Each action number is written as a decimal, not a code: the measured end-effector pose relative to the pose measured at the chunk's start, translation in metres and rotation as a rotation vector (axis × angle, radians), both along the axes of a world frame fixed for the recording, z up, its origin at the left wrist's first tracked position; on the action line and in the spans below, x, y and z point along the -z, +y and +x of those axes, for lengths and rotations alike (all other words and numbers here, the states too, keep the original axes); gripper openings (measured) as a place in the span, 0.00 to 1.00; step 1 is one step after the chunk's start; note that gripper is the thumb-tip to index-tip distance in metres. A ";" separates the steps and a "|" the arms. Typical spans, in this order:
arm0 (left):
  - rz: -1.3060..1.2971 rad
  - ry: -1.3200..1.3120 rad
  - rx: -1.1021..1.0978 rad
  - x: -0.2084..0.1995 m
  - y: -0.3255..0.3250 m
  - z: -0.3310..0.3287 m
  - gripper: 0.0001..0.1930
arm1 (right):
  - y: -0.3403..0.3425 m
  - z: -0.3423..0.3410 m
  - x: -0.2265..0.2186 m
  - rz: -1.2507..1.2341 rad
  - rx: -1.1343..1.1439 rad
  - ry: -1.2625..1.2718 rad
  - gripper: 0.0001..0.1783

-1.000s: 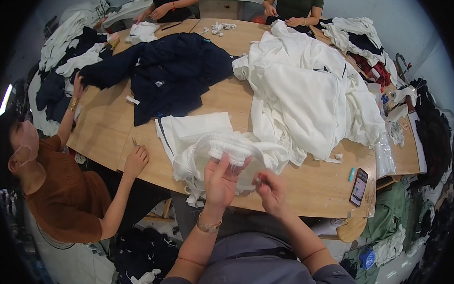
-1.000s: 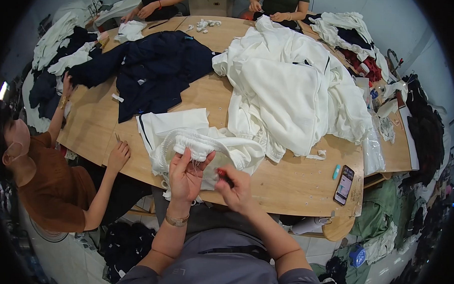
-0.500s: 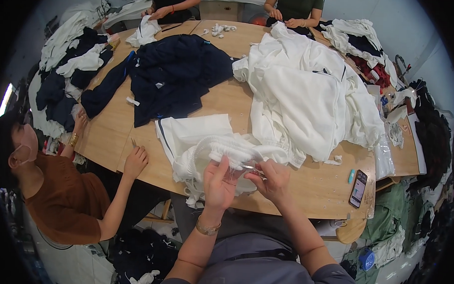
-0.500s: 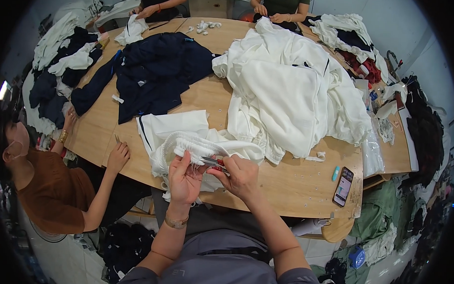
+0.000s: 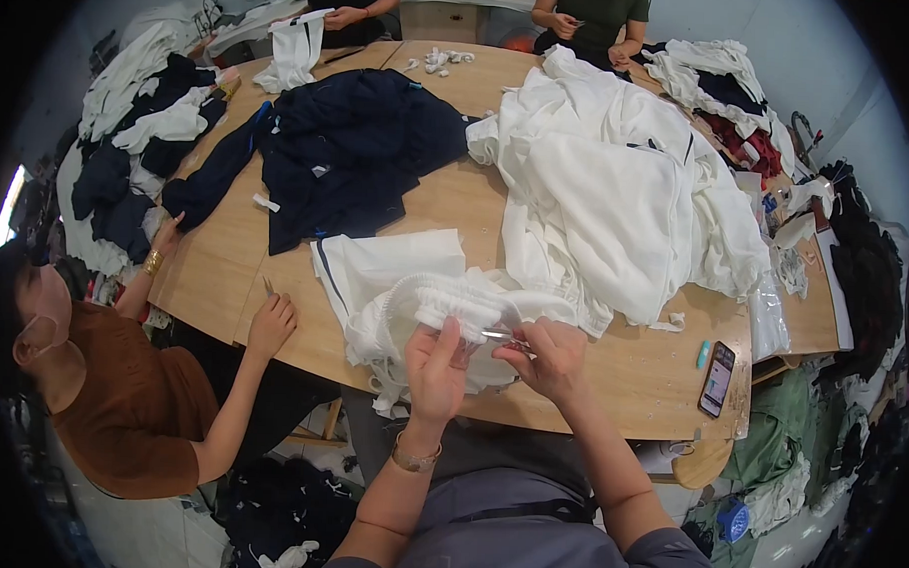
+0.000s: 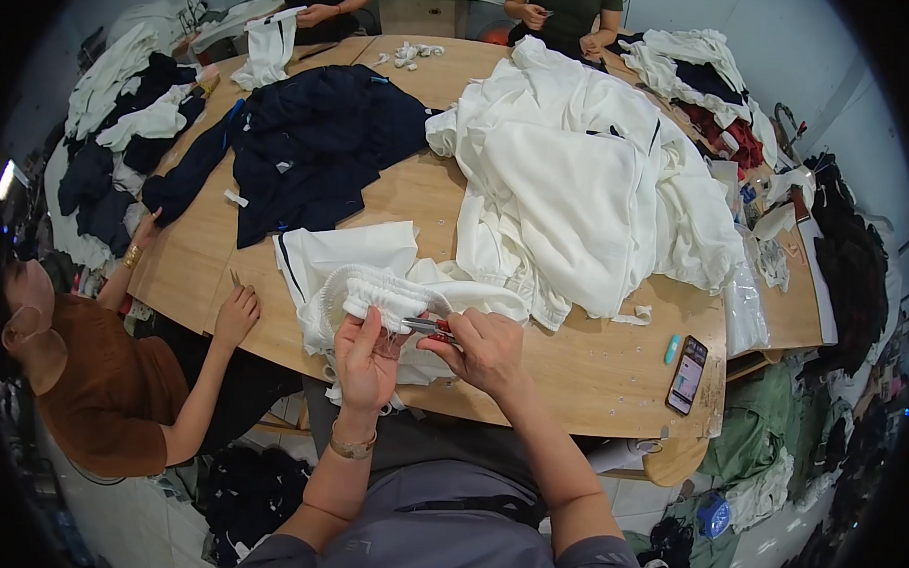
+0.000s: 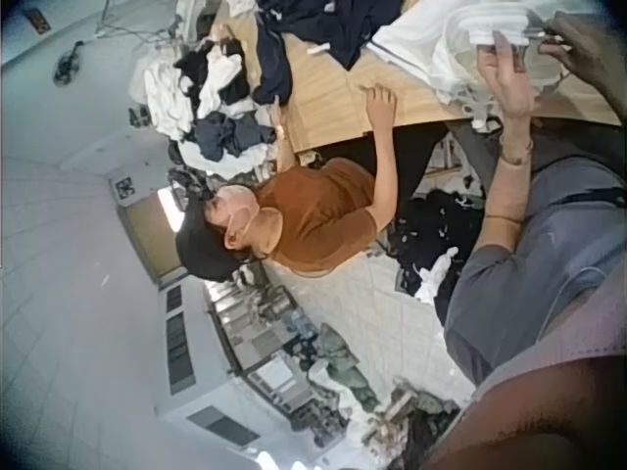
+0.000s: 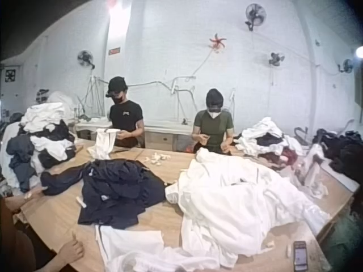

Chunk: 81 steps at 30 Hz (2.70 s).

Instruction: Using scissors to trim loose threads and excess fabric from the waistband of white shorts.

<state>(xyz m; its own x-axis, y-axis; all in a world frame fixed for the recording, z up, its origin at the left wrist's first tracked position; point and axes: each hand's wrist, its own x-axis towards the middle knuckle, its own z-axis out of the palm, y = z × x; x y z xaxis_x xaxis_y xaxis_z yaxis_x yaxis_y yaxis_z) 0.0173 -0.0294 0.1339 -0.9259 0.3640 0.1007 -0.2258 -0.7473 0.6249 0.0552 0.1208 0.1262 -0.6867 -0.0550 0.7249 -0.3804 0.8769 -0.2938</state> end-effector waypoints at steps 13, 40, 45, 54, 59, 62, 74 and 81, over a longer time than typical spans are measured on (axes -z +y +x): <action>-0.035 0.070 -0.062 0.007 -0.006 0.001 0.18 | 0.000 -0.001 -0.006 -0.030 -0.024 -0.023 0.19; -0.200 0.107 -0.126 0.013 -0.003 0.004 0.15 | -0.026 0.006 -0.019 -0.926 -0.177 -0.290 0.14; -0.354 0.228 -0.148 0.012 -0.004 0.005 0.11 | -0.045 0.007 -0.027 -0.816 -0.107 -0.342 0.10; -0.235 0.202 -0.084 0.010 -0.006 -0.005 0.13 | -0.029 0.033 -0.023 -0.757 -0.385 -0.365 0.12; -0.226 0.201 -0.060 0.006 -0.007 -0.004 0.13 | -0.015 0.018 -0.020 -0.664 -0.124 -0.359 0.16; -0.252 0.218 -0.051 0.006 -0.007 -0.004 0.13 | -0.011 0.013 -0.016 -0.410 -0.008 -0.246 0.17; -0.395 0.317 -0.079 0.000 -0.008 -0.001 0.13 | -0.004 0.007 -0.015 -0.086 0.014 -0.205 0.17; -0.323 0.299 -0.081 0.006 -0.010 -0.005 0.13 | 0.002 0.007 -0.012 -0.101 -0.017 -0.194 0.18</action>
<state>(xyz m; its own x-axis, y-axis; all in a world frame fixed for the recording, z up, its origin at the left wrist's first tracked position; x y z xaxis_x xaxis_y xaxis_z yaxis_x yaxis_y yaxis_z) 0.0122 -0.0394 0.1282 -0.9001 0.3486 0.2613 0.0514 -0.5105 0.8583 0.0619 0.1228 0.1382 -0.8132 -0.0018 0.5820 -0.3232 0.8330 -0.4490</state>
